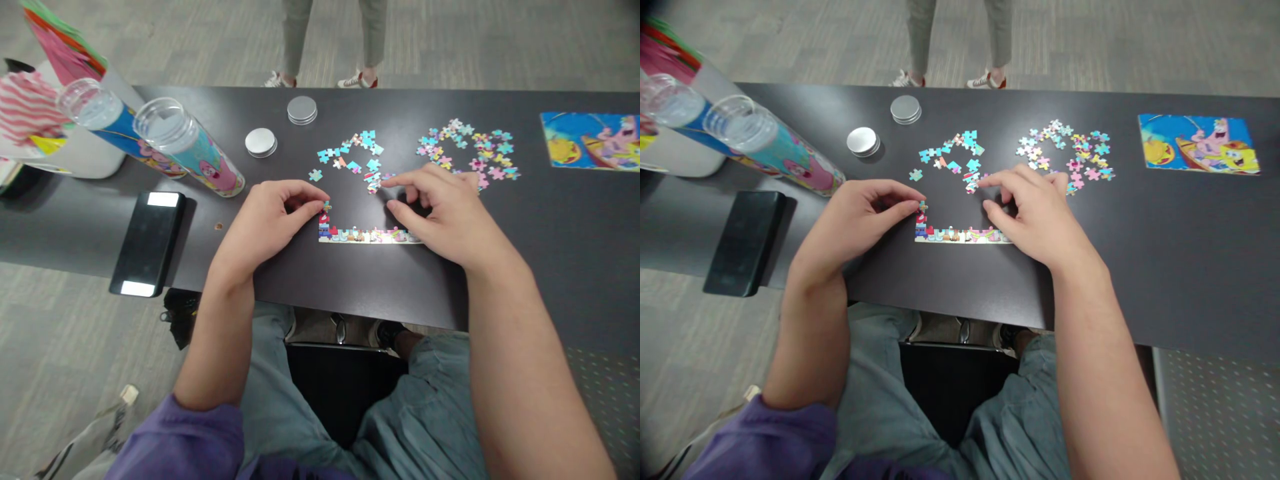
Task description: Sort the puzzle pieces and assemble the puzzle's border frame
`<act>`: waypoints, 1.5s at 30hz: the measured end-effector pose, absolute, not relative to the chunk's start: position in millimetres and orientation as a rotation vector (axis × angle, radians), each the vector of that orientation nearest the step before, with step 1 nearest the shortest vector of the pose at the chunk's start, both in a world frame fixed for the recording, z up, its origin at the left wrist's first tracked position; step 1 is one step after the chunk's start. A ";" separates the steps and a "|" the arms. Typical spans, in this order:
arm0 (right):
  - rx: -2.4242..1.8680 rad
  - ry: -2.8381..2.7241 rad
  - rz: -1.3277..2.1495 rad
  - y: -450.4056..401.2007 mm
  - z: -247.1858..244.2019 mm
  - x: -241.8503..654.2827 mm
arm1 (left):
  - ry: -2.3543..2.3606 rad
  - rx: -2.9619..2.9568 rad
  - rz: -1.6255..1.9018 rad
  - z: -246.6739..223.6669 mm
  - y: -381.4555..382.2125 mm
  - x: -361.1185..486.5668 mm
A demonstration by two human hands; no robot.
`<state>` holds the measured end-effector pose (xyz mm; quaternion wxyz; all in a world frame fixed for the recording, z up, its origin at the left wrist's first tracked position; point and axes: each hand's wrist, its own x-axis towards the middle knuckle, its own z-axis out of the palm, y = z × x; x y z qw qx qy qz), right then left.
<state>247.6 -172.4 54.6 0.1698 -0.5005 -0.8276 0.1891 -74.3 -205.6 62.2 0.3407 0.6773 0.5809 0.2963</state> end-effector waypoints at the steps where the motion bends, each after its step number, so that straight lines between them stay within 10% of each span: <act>1: -1.423 -2.353 0.537 -172.3 54.3 247.6 | 1.508 1.764 0.763 62.4 -206.2 -73.7; 45: -1.278 -2.225 0.595 -170.6 46.9 253.4 | 1.730 2.107 0.508 71.8 -80.0 -57.9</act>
